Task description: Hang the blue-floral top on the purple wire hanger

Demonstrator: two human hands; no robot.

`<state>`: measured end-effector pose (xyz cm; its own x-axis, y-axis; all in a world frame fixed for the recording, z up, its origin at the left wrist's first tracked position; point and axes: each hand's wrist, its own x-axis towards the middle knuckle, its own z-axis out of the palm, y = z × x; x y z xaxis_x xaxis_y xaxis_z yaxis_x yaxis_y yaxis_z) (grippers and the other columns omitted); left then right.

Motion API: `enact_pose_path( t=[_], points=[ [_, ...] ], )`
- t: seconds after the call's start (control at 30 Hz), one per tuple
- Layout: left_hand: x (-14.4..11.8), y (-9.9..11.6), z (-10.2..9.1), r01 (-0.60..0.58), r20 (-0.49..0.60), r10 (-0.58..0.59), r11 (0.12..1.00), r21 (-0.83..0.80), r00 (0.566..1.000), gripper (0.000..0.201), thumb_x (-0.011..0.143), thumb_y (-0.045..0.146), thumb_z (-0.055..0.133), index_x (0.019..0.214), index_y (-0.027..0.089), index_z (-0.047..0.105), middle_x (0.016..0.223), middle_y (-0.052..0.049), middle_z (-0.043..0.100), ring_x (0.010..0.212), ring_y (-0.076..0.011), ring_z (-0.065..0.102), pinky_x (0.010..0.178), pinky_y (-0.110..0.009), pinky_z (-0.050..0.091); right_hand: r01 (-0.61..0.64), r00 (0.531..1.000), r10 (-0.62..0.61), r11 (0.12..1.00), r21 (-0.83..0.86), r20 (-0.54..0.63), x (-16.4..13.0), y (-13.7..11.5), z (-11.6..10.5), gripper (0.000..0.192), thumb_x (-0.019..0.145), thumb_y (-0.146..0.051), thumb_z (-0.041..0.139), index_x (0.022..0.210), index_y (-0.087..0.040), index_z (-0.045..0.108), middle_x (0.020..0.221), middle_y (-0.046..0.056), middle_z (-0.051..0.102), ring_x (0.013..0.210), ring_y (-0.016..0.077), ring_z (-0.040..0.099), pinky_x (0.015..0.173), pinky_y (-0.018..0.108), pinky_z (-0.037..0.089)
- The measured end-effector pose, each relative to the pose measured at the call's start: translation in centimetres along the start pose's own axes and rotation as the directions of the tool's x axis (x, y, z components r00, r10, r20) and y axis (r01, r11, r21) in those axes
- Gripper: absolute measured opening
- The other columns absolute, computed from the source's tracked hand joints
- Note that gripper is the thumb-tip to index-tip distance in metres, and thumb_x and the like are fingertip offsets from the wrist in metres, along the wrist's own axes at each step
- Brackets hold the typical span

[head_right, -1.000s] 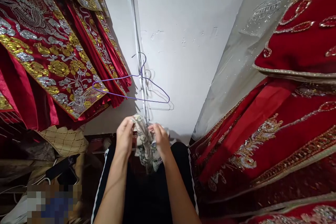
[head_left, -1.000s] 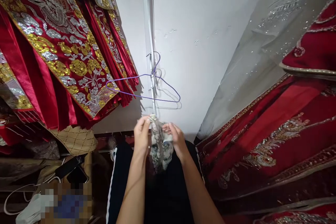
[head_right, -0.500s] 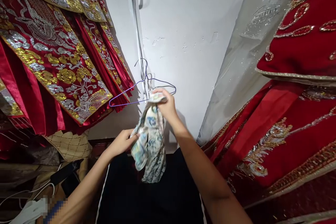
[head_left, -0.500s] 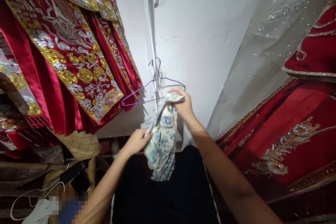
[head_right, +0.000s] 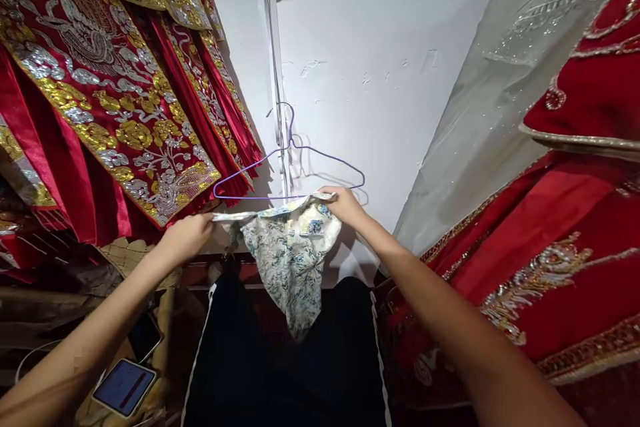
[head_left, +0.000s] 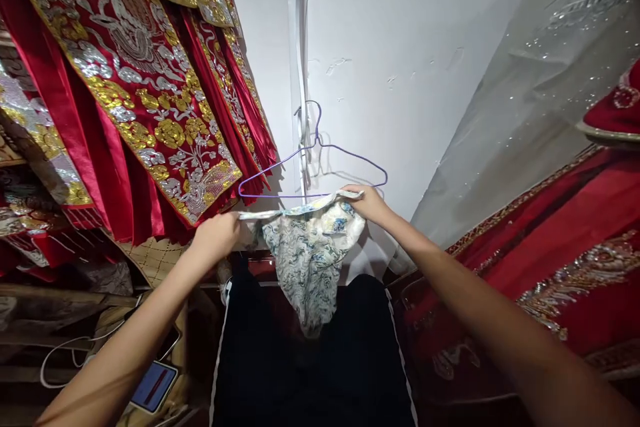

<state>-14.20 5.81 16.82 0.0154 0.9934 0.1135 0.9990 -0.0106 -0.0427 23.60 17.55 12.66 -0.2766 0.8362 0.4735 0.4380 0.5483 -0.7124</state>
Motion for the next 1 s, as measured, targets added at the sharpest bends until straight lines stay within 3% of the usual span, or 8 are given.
enact_pose_path(
  t=[0.2, 0.33, 0.43, 0.6, 0.73, 0.83, 0.93, 1.0],
  points=[
    [3.1, 1.3, -4.4, 0.015, -0.19, -0.041, 0.991, -0.136, 0.981, 0.039, 0.096, 0.028, 0.031, 0.108, 0.017, 0.067, 0.108, -0.02, 0.072, 0.1, -0.0371, 0.069, 0.082, -0.044, 0.052, 0.027, 0.999, -0.026, 0.998, -0.059, 0.023, -2.1, -1.8, -2.1, 0.027, 0.075, -0.019, 0.06, 0.093, -0.018, 0.079, 0.092, 0.005, 0.078, 0.083, 0.0236, 0.07, 0.07, 0.029, 0.049],
    [4.8, 3.1, -5.5, -0.319, -0.487, 0.177, 0.92, -0.226, 0.855, 0.041, 0.098, 0.025, 0.034, 0.131, 0.018, 0.057, 0.127, -0.015, 0.066, 0.116, -0.0313, 0.062, 0.097, -0.042, 0.048, 0.006, 0.996, -0.006, 1.0, -0.001, 0.091, -3.5, -3.9, -1.0, 0.032, 0.075, -0.015, 0.058, 0.1, -0.018, 0.078, 0.098, 0.006, 0.078, 0.091, 0.025, 0.07, 0.076, 0.032, 0.052],
    [6.4, 3.8, -5.1, -0.482, -0.552, 0.31, 0.854, -0.197, 0.774, 0.047, 0.093, 0.017, 0.039, 0.138, 0.021, 0.051, 0.131, -0.012, 0.063, 0.119, -0.0287, 0.059, 0.101, -0.042, 0.046, 0.008, 0.99, -0.01, 1.0, 0.019, 0.138, -4.7, -5.3, -0.2, 0.05, 0.075, -0.01, 0.056, 0.122, -0.021, 0.071, 0.112, 0.007, 0.075, 0.095, 0.0243, 0.069, 0.082, 0.033, 0.052],
    [8.5, 2.8, -3.5, -0.516, -0.528, 0.368, 0.842, -0.161, 0.766, 0.041, 0.089, 0.01, 0.038, 0.124, 0.016, 0.058, 0.115, -0.014, 0.065, 0.108, -0.0293, 0.059, 0.096, -0.041, 0.047, 0.021, 0.985, -0.034, 0.997, -0.081, -0.168, -5.8, -5.9, -1.8, 0.098, 0.073, -0.012, 0.067, 0.16, -0.021, 0.024, 0.095, 0.004, 0.074, 0.08, 0.022, 0.068, 0.078, 0.035, 0.053],
    [8.3, 2.0, -3.7, -0.528, -0.54, 0.36, 0.828, -0.191, 0.761, 0.037, 0.089, 0.009, 0.039, 0.119, 0.019, 0.058, 0.112, -0.013, 0.062, 0.102, -0.0266, 0.059, 0.087, -0.037, 0.048, -0.094, 0.94, 0.073, 0.994, -0.048, -0.333, -4.2, -5.4, -5.8, 0.069, 0.069, -0.032, 0.083, 0.133, -0.014, 0.064, 0.099, 0.011, 0.075, 0.086, 0.0261, 0.07, 0.078, 0.039, 0.054],
    [7.9, 1.6, -4.4, -0.531, -0.614, 0.295, 0.812, -0.243, 0.732, 0.028, 0.092, 0.015, 0.042, 0.115, 0.019, 0.059, 0.113, -0.011, 0.06, 0.101, -0.0248, 0.059, 0.087, -0.036, 0.047, -0.178, 0.972, 0.198, 0.972, 0.151, -0.128, -2.1, -5.1, -8.8, 0.046, 0.06, -0.04, 0.089, 0.094, -0.01, 0.078, 0.09, 0.013, 0.077, 0.084, 0.0282, 0.072, 0.076, 0.041, 0.055],
    [8.1, 1.1, -4.5, -0.499, -0.718, 0.108, 0.789, -0.359, 0.687, 0.022, 0.092, 0.028, 0.054, 0.111, 0.017, 0.058, 0.108, -0.01, 0.062, 0.099, -0.0231, 0.059, 0.088, -0.035, 0.047, -0.337, 0.939, 0.284, 0.871, 0.357, 0.195, -1.4, -5.1, -9.5, 0.048, 0.06, -0.046, 0.089, 0.089, -0.009, 0.077, 0.084, 0.014, 0.076, 0.076, 0.0277, 0.072, 0.072, 0.044, 0.056],
    [8.3, 1.5, -4.2, -0.485, -0.703, 0.028, 0.743, -0.461, 0.711, 0.024, 0.09, 0.035, 0.059, 0.105, 0.017, 0.06, 0.098, -0.008, 0.064, 0.09, -0.0208, 0.06, 0.082, -0.033, 0.048, -0.302, 0.953, 0.28, 0.878, 0.371, 0.111, -2.3, -4.9, -7.9, 0.043, 0.073, -0.052, 0.08, 0.085, -0.011, 0.077, 0.08, 0.013, 0.076, 0.073, 0.026, 0.072, 0.069, 0.043, 0.056]
  ],
)
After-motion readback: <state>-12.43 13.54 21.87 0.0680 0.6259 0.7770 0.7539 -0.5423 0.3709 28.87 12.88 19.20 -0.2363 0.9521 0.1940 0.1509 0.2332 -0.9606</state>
